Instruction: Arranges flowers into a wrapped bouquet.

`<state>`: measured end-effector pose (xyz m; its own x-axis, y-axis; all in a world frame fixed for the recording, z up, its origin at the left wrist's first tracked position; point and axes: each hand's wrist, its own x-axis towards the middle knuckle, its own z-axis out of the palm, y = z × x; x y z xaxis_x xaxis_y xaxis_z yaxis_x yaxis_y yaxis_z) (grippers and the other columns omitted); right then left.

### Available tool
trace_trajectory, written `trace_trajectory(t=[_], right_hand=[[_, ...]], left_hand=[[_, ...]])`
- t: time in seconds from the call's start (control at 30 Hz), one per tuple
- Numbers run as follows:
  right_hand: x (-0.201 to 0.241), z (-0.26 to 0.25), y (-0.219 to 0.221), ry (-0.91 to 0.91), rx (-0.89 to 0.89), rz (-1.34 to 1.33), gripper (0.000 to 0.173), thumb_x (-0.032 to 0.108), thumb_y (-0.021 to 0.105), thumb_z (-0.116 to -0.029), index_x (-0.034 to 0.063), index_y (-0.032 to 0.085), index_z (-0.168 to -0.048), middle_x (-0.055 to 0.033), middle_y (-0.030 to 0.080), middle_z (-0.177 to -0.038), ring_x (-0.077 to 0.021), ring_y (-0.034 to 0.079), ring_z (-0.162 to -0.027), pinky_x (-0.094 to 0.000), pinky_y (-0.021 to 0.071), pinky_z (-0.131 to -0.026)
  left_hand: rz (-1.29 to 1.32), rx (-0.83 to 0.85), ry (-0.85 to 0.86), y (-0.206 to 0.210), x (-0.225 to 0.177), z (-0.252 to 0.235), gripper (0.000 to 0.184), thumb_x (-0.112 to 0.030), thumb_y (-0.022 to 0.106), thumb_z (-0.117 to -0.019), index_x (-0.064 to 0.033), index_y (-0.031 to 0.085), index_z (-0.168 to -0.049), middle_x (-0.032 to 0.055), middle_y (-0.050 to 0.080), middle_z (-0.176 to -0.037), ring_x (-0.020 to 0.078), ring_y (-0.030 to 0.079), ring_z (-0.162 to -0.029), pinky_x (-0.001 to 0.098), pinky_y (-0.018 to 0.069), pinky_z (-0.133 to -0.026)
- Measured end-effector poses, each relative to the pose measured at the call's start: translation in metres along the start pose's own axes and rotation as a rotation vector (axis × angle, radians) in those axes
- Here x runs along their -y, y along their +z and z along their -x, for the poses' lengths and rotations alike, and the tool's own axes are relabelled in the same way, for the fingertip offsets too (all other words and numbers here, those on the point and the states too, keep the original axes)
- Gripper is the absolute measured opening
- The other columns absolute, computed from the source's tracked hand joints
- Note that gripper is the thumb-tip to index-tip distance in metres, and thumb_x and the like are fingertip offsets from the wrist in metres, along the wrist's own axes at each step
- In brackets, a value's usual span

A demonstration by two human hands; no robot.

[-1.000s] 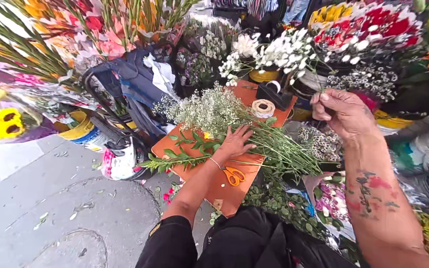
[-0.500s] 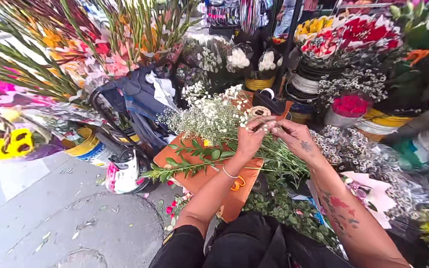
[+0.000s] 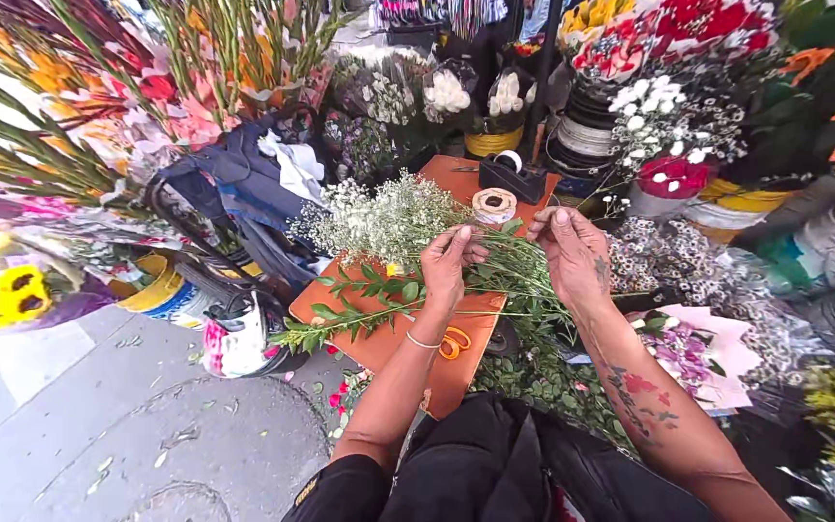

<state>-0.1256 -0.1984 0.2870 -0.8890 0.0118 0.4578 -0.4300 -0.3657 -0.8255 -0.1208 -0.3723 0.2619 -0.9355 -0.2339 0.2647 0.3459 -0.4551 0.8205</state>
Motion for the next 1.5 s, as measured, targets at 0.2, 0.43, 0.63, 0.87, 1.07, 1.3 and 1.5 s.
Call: trace_trajectory(t=[0.2, 0.43, 0.63, 0.87, 1.07, 1.3, 1.5], right_hand=[[-0.021, 0.016, 0.010, 0.172, -0.372, -0.317, 0.034, 0.017, 0.035, -0.1117, 0.0117, 0.058, -0.087, 0.0078, 0.045, -0.057, -0.0054, 0.047, -0.050, -0.0216, 0.0491, -0.058], [-0.014, 0.045, -0.034, 0.176, -0.214, 0.102, 0.030, 0.014, 0.039, -0.1093, 0.0086, 0.067, -0.098, 0.0111, 0.050, -0.064, -0.0010, 0.047, -0.056, -0.0189, 0.0459, -0.061], [0.009, 0.077, -0.050, 0.171, -0.104, 0.274, 0.032, 0.015, 0.037, -0.1090, 0.0048, 0.067, -0.116, 0.0113, 0.055, -0.072, 0.0003, 0.049, -0.061, -0.0180, 0.0426, -0.058], [0.010, 0.122, -0.054, 0.219, -0.011, 0.298, 0.031, 0.022, 0.040, -0.1103, 0.0062, 0.067, -0.110, 0.0116, 0.058, -0.074, 0.0022, 0.051, -0.061, -0.0163, 0.0433, -0.056], [0.016, 0.163, -0.075, 0.004, -0.216, 0.887, 0.036, 0.028, 0.050, -0.1085, 0.0007, 0.074, -0.106, -0.0070, 0.075, -0.092, -0.0080, 0.069, -0.081, -0.0272, 0.0576, -0.079], [0.014, 0.184, -0.104, 0.499, -0.838, 0.048, 0.034, 0.017, 0.043, -0.1089, 0.0033, 0.069, -0.091, 0.0003, 0.073, -0.075, -0.0074, 0.066, -0.062, -0.0242, 0.0554, -0.061], [-0.010, 0.283, -0.223, 0.880, -0.380, 0.691, 0.030, 0.018, 0.062, -0.1016, -0.0021, 0.069, -0.123, -0.0201, 0.073, -0.113, -0.0305, 0.071, -0.101, -0.0514, 0.0540, -0.096]], left_hand=[[0.088, -0.430, -0.215, -0.024, 0.020, -0.024, 0.016, -0.004, 0.056, -0.1034, 0.0043, 0.064, -0.092, 0.0083, 0.070, -0.074, 0.0104, 0.067, -0.060, 0.0213, 0.0576, -0.057], [-0.102, -0.314, -0.525, -0.046, 0.028, -0.034, 0.018, -0.011, 0.058, -0.1043, 0.0058, 0.062, -0.106, 0.0104, 0.074, -0.083, 0.0126, 0.072, -0.068, 0.0236, 0.0605, -0.063], [-0.825, 0.199, -0.433, -0.037, -0.008, 0.007, 0.031, -0.026, 0.061, -0.1039, 0.0002, 0.074, -0.093, 0.0028, 0.074, -0.073, 0.0061, 0.061, -0.048, 0.0232, 0.0519, -0.047], [-0.149, 0.491, -0.193, 0.047, 0.029, 0.059, 0.017, -0.001, 0.065, -0.0960, 0.0050, 0.073, -0.109, 0.0066, 0.074, -0.097, -0.0010, 0.055, -0.063, 0.0151, 0.0467, -0.057], [-0.194, 0.515, -0.174, 0.070, 0.062, 0.083, 0.008, -0.004, 0.072, -0.0917, 0.0005, 0.078, -0.092, 0.0058, 0.074, -0.090, 0.0010, 0.057, -0.063, 0.0172, 0.0481, -0.057], [-0.468, 0.585, 0.138, 0.099, 0.099, 0.131, 0.010, -0.003, 0.072, -0.0906, 0.0051, 0.077, -0.092, 0.0089, 0.076, -0.087, 0.0052, 0.070, -0.079, 0.0226, 0.0583, -0.080], [-0.352, 0.551, 0.049, 0.134, 0.089, 0.100, 0.008, 0.000, 0.069, -0.0928, 0.0015, 0.076, -0.089, 0.0029, 0.074, -0.082, -0.0010, 0.054, -0.053, 0.0155, 0.0463, -0.048]])
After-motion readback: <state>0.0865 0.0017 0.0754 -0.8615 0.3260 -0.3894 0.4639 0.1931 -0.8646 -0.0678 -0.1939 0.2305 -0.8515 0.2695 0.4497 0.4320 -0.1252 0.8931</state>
